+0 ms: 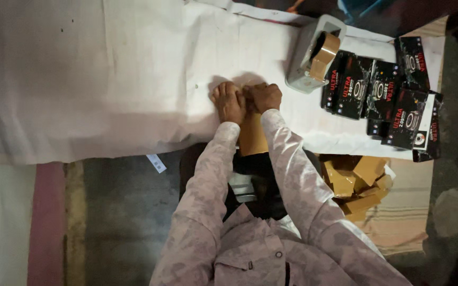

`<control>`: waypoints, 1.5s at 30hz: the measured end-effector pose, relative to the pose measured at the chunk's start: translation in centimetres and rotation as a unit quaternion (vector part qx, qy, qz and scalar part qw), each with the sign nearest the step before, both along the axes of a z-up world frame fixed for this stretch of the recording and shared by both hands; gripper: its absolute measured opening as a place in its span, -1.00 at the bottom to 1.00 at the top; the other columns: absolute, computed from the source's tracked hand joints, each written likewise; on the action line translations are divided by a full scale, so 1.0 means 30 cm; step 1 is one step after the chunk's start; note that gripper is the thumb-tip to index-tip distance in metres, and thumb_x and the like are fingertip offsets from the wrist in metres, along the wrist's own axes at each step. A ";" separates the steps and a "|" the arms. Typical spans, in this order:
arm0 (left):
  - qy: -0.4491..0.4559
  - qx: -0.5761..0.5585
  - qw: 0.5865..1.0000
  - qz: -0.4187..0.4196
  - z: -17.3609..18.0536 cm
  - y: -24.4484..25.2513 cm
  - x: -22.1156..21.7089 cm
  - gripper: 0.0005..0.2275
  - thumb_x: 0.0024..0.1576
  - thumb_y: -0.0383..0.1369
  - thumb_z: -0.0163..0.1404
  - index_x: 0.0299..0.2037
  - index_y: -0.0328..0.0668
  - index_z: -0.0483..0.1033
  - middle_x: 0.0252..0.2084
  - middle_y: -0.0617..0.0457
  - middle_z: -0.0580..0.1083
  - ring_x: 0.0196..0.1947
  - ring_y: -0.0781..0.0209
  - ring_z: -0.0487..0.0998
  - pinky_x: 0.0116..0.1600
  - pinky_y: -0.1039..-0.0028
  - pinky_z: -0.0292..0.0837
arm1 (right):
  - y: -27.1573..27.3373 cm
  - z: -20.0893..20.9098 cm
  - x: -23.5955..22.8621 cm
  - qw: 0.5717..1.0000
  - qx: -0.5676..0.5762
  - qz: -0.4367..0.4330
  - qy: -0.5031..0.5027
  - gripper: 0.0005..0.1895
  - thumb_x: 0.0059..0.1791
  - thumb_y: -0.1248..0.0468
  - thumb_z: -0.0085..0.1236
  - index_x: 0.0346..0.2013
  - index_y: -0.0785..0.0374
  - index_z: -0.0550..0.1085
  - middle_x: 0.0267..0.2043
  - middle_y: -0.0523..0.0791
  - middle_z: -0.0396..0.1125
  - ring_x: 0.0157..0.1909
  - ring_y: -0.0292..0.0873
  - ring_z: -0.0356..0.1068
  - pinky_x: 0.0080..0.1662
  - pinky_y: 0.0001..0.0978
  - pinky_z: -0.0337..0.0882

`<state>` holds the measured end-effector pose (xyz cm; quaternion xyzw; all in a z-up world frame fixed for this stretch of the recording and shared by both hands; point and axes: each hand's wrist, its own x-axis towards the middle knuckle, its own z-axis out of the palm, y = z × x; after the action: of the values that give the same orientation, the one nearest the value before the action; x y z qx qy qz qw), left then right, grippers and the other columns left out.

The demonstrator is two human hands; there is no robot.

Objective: The person places small black product boxes into larger brown cardboard boxes, folds the flaps, and seals them with packing tape. The person repeats this process for several units, stacking the finished packages on the table.

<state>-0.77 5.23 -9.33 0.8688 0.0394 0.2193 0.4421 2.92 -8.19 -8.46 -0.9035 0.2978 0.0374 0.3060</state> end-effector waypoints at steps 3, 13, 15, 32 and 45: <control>-0.005 0.018 1.000 0.007 0.018 0.018 -0.004 -0.85 0.15 -0.28 0.00 -0.25 -0.18 0.43 -0.06 -0.13 0.42 0.08 -0.19 0.34 0.23 -0.03 0.13 | 0.021 0.029 -0.001 0.999 0.034 0.002 0.006 -0.24 -0.39 -0.23 0.47 -0.34 0.45 0.58 -0.22 0.16 0.53 -0.14 0.07 0.58 -0.09 -0.17 0.54; 0.013 0.028 0.999 0.008 0.031 0.015 0.002 -0.80 0.21 -0.19 0.01 -0.30 -0.15 0.45 -0.14 -0.06 0.45 -0.01 -0.13 0.38 0.18 0.03 0.18 | -0.016 -0.028 -0.037 1.000 -0.001 -0.008 -0.025 -0.04 -0.44 -0.27 0.56 -0.22 0.56 0.48 -0.16 0.22 0.49 -0.08 0.13 0.54 -0.05 -0.13 0.54; 0.021 0.036 0.999 0.001 0.027 0.017 -0.006 -0.81 0.19 -0.20 0.04 -0.30 -0.13 0.46 -0.15 -0.06 0.45 -0.02 -0.13 0.38 0.17 0.03 0.18 | -0.032 -0.048 -0.047 0.999 -0.024 0.008 -0.021 -0.04 -0.40 -0.31 0.50 -0.18 0.53 0.49 -0.15 0.23 0.48 -0.06 0.17 0.53 -0.05 -0.10 0.52; -0.041 -0.019 0.999 -0.015 0.134 0.020 -0.030 -0.76 0.18 -0.34 0.05 0.00 -0.27 0.42 -0.06 -0.05 0.44 0.07 -0.07 0.37 0.30 0.01 0.07 | 0.012 0.014 -0.152 0.942 -0.152 0.180 -0.238 -0.09 -0.18 0.08 0.47 0.34 0.34 0.24 0.04 0.10 0.32 0.04 0.15 0.27 0.12 -0.06 0.30; 0.009 0.182 0.962 -0.201 0.119 0.020 0.041 -0.83 0.13 -0.28 0.07 -0.18 -0.15 0.61 -0.09 0.01 0.51 0.09 -0.02 0.41 0.27 0.10 0.19 | 0.002 0.022 -0.235 0.936 0.036 0.159 -0.312 -0.25 0.04 0.37 0.07 0.50 0.38 0.04 0.14 0.14 0.35 0.16 0.15 0.37 0.25 -0.10 0.39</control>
<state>0.47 5.82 -5.75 0.9267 -0.1730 0.1211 0.3108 -4.13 -8.12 -7.80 -0.8938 0.0383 -0.1876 0.4056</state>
